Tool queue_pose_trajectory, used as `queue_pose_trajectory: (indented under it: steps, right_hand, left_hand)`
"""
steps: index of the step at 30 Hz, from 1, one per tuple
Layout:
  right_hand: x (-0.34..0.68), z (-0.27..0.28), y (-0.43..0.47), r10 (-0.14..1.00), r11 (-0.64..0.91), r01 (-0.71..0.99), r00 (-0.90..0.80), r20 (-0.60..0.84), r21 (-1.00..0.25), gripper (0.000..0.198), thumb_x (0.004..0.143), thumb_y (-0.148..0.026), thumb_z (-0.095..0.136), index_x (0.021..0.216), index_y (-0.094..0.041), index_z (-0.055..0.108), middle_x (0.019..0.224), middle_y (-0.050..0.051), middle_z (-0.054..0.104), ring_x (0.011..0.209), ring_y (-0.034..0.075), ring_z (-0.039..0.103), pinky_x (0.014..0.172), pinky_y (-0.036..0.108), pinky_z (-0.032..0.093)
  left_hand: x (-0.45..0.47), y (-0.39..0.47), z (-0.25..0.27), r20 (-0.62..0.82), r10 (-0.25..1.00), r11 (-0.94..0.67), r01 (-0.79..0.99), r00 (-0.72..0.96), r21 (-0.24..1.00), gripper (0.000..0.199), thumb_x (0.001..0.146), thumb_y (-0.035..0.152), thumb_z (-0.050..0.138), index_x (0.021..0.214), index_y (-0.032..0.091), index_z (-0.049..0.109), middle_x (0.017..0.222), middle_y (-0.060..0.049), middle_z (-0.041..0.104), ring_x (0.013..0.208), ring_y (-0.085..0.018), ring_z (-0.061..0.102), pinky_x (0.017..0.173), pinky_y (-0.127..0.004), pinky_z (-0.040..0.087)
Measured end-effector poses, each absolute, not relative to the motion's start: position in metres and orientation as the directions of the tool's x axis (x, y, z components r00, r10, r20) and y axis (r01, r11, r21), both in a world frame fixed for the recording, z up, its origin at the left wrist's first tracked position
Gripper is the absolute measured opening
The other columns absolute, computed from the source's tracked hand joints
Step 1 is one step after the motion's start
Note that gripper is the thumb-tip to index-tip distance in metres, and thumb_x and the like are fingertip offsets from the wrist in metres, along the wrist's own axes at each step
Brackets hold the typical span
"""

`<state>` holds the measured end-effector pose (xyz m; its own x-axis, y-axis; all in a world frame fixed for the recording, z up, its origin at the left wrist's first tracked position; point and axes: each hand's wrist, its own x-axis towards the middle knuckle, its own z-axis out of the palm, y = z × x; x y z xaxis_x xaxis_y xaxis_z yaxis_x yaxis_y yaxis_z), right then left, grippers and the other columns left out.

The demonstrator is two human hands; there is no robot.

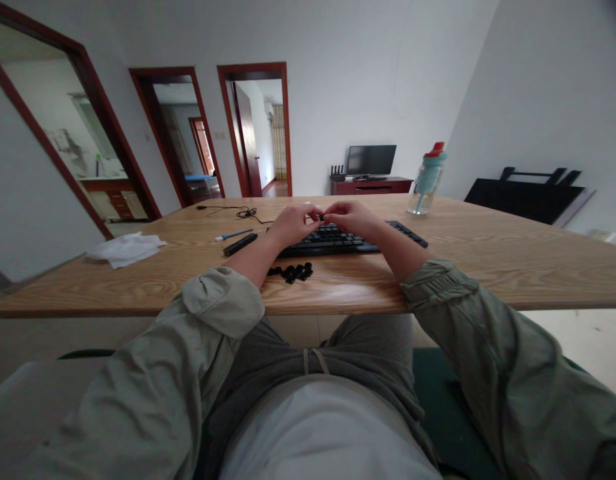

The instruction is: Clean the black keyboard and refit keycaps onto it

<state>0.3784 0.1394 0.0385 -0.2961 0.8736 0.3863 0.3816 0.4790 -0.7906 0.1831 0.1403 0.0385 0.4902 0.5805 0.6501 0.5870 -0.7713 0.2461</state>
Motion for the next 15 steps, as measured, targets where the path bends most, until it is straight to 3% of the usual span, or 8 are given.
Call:
queue_pose_trajectory:
  steps: [5,10,15]
  right_hand:
    - [0.397,0.048,0.136,0.906,0.419,0.510,-0.283,0.313,-0.751,0.027,0.077,-0.030,0.066,0.099,-0.015,0.068,0.075,0.002,0.066,0.053,0.007,0.042,0.048,0.023,0.030]
    - [0.426,0.046,0.149,0.936,0.348,0.733,-0.240,0.257,-0.584,0.024,0.072,-0.026,0.068,0.093,-0.015,0.073,0.080,0.005,0.069,0.066,0.013,0.055,0.057,0.025,0.039]
    - [0.419,0.035,0.158,0.942,0.317,0.785,-0.195,0.274,-0.532,0.024,0.076,-0.028,0.066,0.095,-0.014,0.070,0.089,0.008,0.071,0.074,0.016,0.059,0.062,0.027,0.042]
  left_hand:
    - [0.176,0.141,0.039,0.659,0.573,-0.776,0.581,0.487,0.245,0.031,0.084,0.032,0.064,0.110,0.018,0.072,0.093,-0.004,0.072,0.068,-0.012,0.057,0.068,-0.026,0.046]
    - [0.150,0.155,0.040,0.674,0.634,-0.714,0.621,0.379,0.324,0.031,0.083,0.030,0.061,0.107,0.014,0.071,0.090,-0.005,0.072,0.067,-0.012,0.058,0.065,-0.025,0.045]
    - [0.146,0.159,0.038,0.658,0.655,-0.702,0.621,0.372,0.347,0.029,0.081,0.029,0.061,0.103,0.014,0.073,0.087,-0.005,0.071,0.065,-0.012,0.057,0.062,-0.025,0.044]
